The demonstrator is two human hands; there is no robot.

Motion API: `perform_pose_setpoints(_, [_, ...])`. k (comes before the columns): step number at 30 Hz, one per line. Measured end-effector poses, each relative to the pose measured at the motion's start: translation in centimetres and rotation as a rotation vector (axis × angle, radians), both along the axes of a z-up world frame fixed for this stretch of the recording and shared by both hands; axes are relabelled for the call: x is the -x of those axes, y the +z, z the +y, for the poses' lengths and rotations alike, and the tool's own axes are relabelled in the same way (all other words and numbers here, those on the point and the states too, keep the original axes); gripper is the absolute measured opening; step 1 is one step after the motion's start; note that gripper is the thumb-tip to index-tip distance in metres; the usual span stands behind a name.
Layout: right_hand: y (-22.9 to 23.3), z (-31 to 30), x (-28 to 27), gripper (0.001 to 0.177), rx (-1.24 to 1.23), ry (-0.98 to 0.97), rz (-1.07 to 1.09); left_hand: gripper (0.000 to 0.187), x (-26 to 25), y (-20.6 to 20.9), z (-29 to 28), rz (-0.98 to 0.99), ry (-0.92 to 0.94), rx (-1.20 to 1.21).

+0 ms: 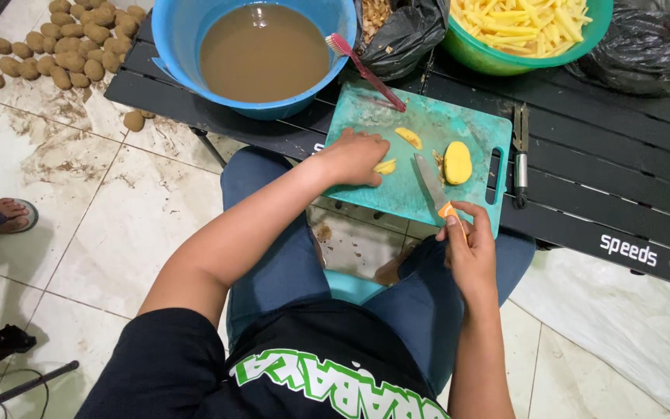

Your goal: Slicing peeled potatoes into thin strips on a cutting board using a knife

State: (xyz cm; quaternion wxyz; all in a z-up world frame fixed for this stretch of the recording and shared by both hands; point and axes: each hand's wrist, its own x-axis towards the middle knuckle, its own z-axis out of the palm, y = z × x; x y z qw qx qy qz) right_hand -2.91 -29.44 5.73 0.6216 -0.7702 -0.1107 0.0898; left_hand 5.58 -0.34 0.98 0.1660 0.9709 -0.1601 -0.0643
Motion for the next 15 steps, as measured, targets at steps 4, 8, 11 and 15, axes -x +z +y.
perform_pose_setpoints(4, [0.2, -0.4, 0.5, 0.026, -0.053, -0.005, 0.021, 0.046, 0.5, 0.7, -0.3, -0.031, -0.042, -0.027])
perform_pose_setpoints(8, [-0.9, -1.1, 0.2, 0.027, -0.106, -0.017, 0.038, 0.041, 2.3, 3.0, 0.2, 0.041, -0.06, 0.102])
perform_pose_setpoints(11, [-0.4, -1.0, 0.3, 0.025, -0.135, -0.034, 0.069, 0.032, 2.3, 3.1, 0.6, 0.073, -0.027, 0.242])
perform_pose_setpoints(15, [0.1, -0.8, 0.1, 0.026, -0.19, -0.052, 0.115, 0.025, 0.3, 2.0, 1.0, 0.08, 0.066, 0.774])
